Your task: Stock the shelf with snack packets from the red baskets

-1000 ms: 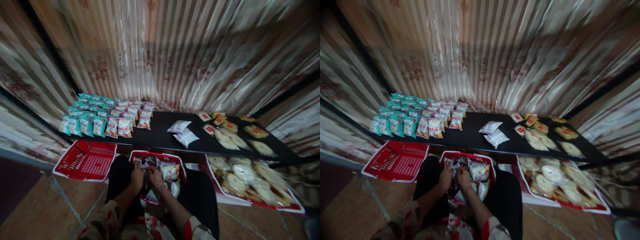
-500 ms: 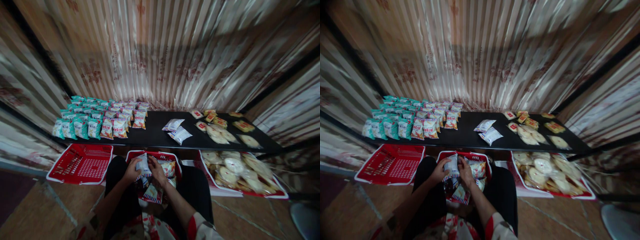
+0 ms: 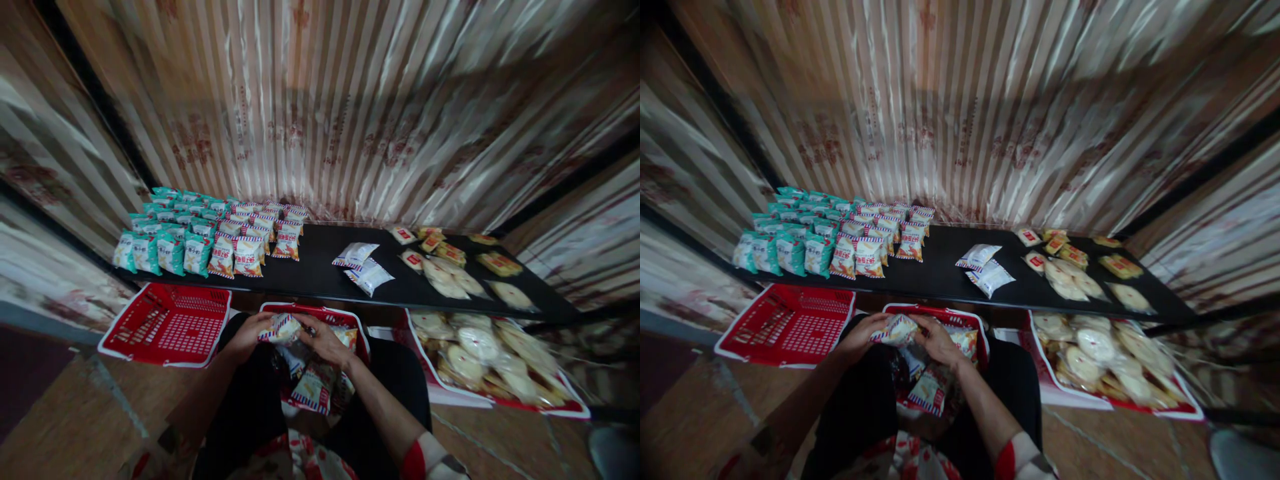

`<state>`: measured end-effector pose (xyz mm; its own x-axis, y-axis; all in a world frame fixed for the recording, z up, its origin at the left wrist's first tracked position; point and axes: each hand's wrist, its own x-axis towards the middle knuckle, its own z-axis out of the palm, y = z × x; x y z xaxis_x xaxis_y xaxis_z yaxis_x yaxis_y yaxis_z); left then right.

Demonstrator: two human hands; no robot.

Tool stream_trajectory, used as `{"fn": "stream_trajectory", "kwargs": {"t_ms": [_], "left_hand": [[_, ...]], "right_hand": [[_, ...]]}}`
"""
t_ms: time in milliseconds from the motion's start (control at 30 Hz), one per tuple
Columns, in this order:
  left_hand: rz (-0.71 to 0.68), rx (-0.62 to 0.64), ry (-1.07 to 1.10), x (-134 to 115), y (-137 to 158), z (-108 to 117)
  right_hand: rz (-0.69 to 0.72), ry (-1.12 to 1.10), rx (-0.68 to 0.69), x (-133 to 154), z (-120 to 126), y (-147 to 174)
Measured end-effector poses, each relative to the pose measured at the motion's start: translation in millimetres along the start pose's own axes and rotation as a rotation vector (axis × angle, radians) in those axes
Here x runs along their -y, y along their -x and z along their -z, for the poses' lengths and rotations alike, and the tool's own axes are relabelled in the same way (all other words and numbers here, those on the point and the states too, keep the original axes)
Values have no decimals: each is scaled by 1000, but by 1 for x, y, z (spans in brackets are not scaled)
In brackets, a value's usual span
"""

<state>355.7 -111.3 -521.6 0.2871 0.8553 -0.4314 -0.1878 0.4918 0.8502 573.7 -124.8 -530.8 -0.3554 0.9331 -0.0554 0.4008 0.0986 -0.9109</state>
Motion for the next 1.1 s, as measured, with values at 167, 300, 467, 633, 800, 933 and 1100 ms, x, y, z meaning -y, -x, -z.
{"fn": "stream_trajectory", "kwargs": {"t_ms": [167, 300, 467, 633, 800, 933, 1100], "left_hand": [[73, 42, 132, -17, -8, 3], [189, 31, 278, -34, -17, 0], [102, 53, 345, -48, -27, -7], [-167, 40, 147, -53, -40, -15], [-303, -243, -117, -62, -75, -26], [-348, -355, -165, -74, -104, -29], [-434, -413, -357, -78, -110, -32]], "right_hand": [[-47, -150, 25, 17, -2, -1], [-44, -243, -68, 24, -4, -7], [-126, -187, -186, 21, 3, -22], [-168, -92, -259, 26, 11, -41], [-167, -51, -327, 38, 15, -66], [-212, -5, -433, 34, 19, -94], [-263, 81, -580, 22, 25, -127]]}}
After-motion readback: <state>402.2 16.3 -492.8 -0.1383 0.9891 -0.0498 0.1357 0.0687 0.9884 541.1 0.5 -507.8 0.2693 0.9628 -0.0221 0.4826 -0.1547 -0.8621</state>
